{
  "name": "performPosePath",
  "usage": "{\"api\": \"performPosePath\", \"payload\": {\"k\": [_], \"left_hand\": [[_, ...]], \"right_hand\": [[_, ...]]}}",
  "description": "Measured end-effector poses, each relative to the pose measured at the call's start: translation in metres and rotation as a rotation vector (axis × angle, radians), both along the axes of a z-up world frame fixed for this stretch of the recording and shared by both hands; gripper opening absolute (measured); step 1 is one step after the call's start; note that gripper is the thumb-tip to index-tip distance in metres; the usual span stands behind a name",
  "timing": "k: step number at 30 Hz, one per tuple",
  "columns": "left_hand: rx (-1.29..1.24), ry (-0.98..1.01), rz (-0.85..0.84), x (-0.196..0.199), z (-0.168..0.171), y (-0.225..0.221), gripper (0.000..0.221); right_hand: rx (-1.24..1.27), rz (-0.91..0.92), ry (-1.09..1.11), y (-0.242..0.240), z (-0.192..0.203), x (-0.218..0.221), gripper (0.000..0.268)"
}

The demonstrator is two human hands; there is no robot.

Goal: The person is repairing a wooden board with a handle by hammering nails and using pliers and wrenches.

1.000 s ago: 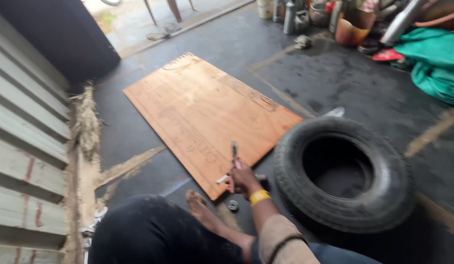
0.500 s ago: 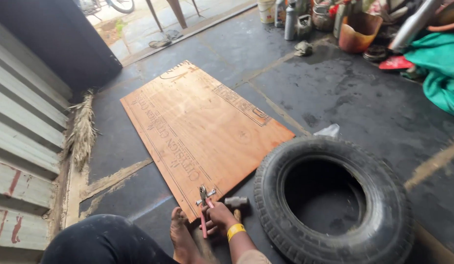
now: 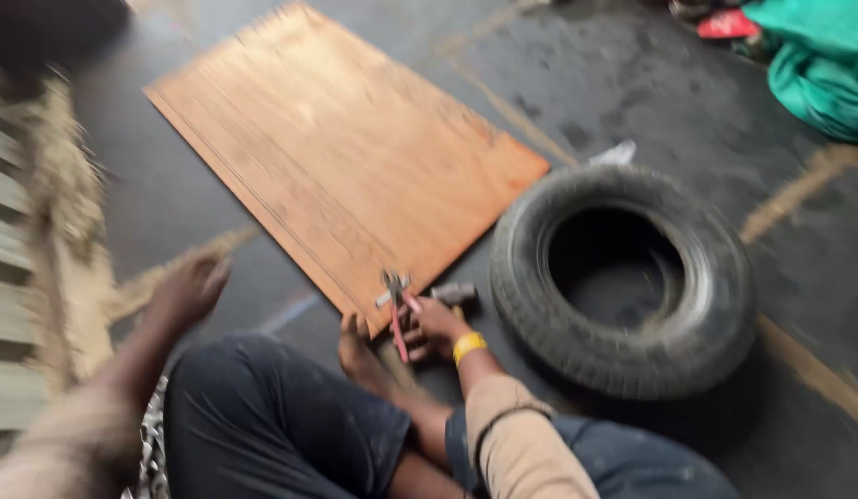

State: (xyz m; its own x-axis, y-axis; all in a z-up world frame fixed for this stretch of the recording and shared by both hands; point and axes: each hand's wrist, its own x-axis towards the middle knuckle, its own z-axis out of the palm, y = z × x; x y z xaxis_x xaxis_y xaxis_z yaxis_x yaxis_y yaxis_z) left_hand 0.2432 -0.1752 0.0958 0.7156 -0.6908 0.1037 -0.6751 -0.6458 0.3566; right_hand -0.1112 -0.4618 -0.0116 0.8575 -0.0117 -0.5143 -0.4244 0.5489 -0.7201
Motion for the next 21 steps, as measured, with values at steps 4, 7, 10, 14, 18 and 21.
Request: {"api": "performPosePath", "payload": {"k": [4, 7, 10, 14, 18, 21], "left_hand": [[-0.041, 0.162, -0.147, -0.069, 0.08, -0.141, 0.051], [0.233, 0.023, -0.33, -0.118, 0.053, -0.19, 0.061], [0.494, -0.039, -0.426, -0.134, 0.019, -0.209, 0.08], [0.669, 0.026, -0.452, -0.132, 0.005, -0.197, 0.097], [0.658, 0.191, -0.326, -0.126, 0.007, -0.197, 0.12], [0.661, 0.249, -0.27, -0.123, 0.0, -0.202, 0.134]], "right_hand": [[0.024, -0.175, 0.05, 0.004, 0.021, -0.017, 0.044], [-0.015, -0.201, 0.06, 0.015, 0.039, -0.029, 0.044], [0.094, -0.267, 0.104, 0.024, 0.044, -0.037, 0.04], [0.126, -0.279, 0.059, 0.029, 0.049, -0.037, 0.044], [0.205, -0.319, 0.03, 0.025, 0.063, -0.027, 0.047], [0.237, -0.355, -0.003, 0.023, 0.026, -0.026, 0.044]]}}
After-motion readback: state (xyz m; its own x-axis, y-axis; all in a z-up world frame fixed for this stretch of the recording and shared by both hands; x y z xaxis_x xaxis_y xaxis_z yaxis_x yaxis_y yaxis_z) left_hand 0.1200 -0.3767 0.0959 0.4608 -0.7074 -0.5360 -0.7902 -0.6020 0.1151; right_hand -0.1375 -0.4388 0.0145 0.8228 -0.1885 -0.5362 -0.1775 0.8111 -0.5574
